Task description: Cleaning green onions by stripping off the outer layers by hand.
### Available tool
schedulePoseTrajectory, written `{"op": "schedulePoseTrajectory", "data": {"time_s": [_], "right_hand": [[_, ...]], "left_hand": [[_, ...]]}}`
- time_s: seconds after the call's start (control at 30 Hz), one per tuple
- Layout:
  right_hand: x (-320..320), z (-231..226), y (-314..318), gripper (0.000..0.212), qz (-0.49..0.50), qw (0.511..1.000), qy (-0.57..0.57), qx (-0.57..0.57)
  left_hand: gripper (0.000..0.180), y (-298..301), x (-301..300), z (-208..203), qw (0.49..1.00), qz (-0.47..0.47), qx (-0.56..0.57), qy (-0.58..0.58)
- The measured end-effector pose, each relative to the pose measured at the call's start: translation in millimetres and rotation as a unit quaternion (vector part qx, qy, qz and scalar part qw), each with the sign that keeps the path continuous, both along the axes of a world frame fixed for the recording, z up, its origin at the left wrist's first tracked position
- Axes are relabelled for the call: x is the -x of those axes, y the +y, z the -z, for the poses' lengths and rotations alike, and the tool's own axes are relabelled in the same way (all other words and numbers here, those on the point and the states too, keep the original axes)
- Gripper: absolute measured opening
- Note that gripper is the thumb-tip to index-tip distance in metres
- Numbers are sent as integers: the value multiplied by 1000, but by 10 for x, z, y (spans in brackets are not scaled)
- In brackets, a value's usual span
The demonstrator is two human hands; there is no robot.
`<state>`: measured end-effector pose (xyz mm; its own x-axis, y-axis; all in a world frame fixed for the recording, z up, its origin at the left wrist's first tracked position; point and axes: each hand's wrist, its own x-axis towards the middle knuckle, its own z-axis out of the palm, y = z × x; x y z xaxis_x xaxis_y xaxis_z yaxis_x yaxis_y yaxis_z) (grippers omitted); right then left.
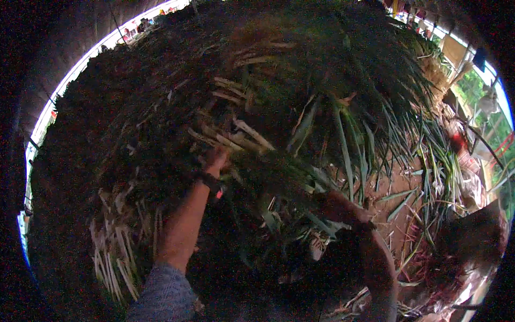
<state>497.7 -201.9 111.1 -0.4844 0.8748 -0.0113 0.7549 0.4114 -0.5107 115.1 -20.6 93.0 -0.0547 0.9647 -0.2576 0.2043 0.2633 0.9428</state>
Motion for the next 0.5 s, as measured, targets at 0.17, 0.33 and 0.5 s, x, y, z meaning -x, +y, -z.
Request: {"op": "schedulePoseTrajectory", "data": {"time_s": [0.17,0.33,0.5], "right_hand": [[193,-342,27,27,28,996,16,80],[219,-410,161,33,36,988,23,148],[-56,-343,177,31,65,992,-14,110]], "left_hand": [[46,302,185,547,992,-102,22,-77],[36,508,505,1003,972,-144,28,-181],[50,338,123,570,996,-55,-12,-64]]}}
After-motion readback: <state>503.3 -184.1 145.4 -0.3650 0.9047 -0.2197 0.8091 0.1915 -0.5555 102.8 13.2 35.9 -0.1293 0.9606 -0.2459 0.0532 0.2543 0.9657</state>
